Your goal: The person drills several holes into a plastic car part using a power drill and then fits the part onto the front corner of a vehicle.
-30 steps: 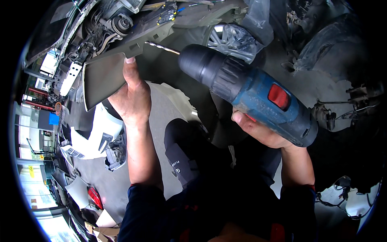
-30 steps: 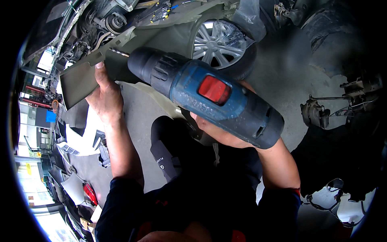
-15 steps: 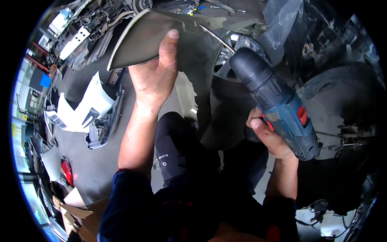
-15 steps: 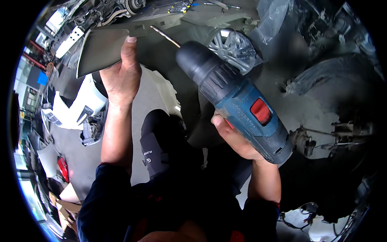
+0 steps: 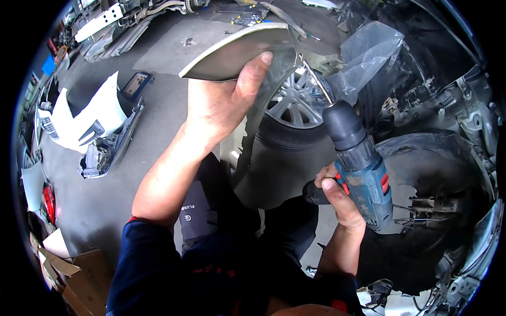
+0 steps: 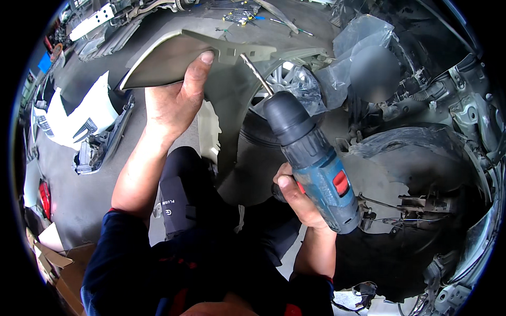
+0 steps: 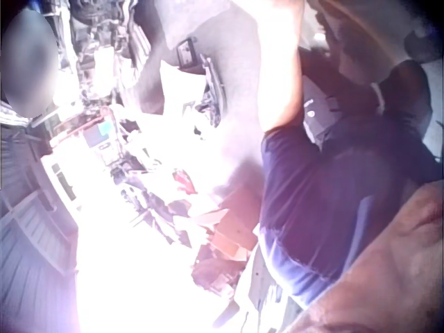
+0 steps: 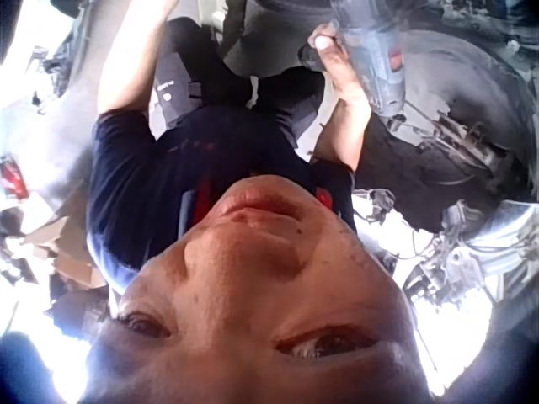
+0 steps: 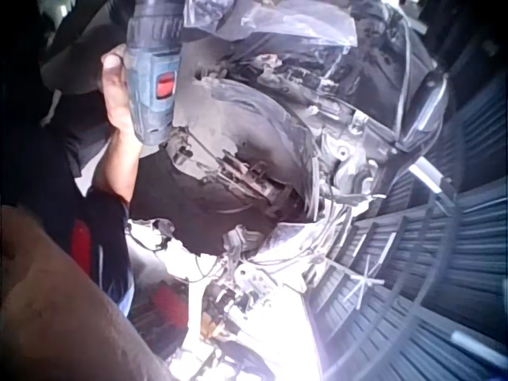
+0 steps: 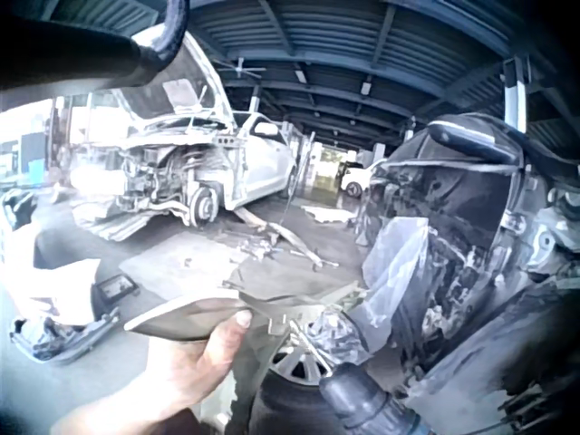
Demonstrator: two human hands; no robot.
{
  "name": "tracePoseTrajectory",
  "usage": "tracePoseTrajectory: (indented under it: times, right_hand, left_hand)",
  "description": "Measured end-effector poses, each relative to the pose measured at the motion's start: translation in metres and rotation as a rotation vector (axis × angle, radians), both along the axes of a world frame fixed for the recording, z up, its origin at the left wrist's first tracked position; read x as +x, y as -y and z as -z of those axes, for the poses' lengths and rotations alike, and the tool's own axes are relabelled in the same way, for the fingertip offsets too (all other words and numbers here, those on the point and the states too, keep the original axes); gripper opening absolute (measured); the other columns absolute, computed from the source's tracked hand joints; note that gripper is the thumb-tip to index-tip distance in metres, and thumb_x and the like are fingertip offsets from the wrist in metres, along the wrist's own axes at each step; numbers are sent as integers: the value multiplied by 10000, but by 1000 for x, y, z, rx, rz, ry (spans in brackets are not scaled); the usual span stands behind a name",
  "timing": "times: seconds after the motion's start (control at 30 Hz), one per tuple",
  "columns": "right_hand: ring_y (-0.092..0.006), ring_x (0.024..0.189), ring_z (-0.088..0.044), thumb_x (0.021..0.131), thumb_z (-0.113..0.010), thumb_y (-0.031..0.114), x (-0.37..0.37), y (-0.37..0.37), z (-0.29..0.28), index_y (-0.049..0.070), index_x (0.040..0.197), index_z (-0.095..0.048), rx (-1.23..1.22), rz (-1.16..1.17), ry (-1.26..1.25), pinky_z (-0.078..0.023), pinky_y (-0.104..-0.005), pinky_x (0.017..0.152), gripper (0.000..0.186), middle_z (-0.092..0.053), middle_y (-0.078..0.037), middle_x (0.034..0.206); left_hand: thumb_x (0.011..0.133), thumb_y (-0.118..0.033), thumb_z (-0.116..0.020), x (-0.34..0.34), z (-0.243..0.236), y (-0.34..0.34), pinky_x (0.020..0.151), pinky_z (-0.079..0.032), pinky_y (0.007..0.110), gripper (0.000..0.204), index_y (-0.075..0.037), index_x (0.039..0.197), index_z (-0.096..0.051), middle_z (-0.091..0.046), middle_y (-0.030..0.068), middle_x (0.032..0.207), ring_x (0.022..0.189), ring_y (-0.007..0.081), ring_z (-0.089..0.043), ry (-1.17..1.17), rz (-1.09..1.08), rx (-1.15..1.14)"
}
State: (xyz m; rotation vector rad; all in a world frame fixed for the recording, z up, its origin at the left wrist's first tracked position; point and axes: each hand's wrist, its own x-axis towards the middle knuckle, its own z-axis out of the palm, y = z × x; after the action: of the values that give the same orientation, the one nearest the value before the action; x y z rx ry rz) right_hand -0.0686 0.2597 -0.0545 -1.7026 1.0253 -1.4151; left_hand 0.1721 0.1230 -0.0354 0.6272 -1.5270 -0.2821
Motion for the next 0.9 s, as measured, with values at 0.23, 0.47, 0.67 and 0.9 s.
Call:
tracePoseTrajectory:
  times: [0.23,0.47,0.67,0.9]
  right_hand:
    - [-151,712,-608,881,-814,191,-24,-3,-25,40,832,-688,135,-4,-48,-492,-319,674,202,-655,-21,770]
    - [-140,657,-592,755,-810,48,-69,11,-82,31,931,-693,105,26,-375,-478,-290,612,212,-650,-17,748]
    - [-159,616,-582,814,-761,214,-70,10,-137,-12,884,-666,192,74,-535,-463,-290,579,255,-618,-63,695]
    - [-154,629,-551,819,-751,327,-69,19,-176,8,840,-647,263,45,-782,-438,-291,615,336,-594,-60,686]
  left_hand:
    - [966,-151,-745,5,0,1,812,-537,301,215,16,1100,-723,-749,76,964,876,161,-676,44,-32,21]
    - [1009,-200,-697,7,1,6,818,-521,319,221,20,1017,-713,-719,96,934,860,198,-666,166,-178,-156]
    - [1009,-188,-693,5,3,12,840,-525,318,212,22,1027,-711,-729,92,960,885,191,-677,194,-194,-135]
    - [1012,-250,-695,15,2,12,863,-525,324,269,17,1040,-717,-738,94,991,921,198,-690,291,-233,-179]
